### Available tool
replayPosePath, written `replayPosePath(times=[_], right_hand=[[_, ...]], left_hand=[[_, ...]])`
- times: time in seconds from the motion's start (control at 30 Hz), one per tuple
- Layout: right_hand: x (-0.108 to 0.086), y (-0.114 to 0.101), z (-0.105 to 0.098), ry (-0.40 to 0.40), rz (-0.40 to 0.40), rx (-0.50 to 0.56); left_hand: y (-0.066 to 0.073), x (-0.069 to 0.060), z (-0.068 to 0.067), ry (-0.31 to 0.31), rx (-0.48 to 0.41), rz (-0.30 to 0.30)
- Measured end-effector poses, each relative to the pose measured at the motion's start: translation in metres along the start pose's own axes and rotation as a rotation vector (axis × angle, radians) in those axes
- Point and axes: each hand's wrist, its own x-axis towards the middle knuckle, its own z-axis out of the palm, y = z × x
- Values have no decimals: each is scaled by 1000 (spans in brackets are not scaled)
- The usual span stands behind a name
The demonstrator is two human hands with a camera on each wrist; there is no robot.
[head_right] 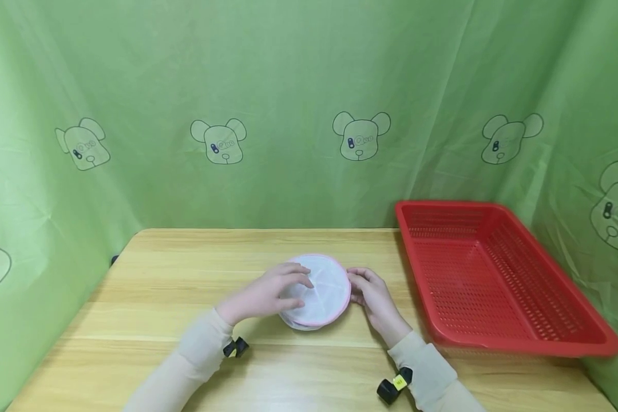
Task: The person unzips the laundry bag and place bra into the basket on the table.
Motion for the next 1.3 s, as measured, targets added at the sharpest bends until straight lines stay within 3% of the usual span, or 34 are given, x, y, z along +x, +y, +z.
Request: replayPosePath(times=[0.2,0.47,1.3], right_hand=[[-3,5,-1,-35,-12,38],[-3,8,-3,-73,-37,67],[-1,10,-4,-142,-75,40]], left_hand=[[6,-3,10,-33,64,7],[3,-5,11,-54,-15,-49],[-4,-7,10,-106,-28,-109]])
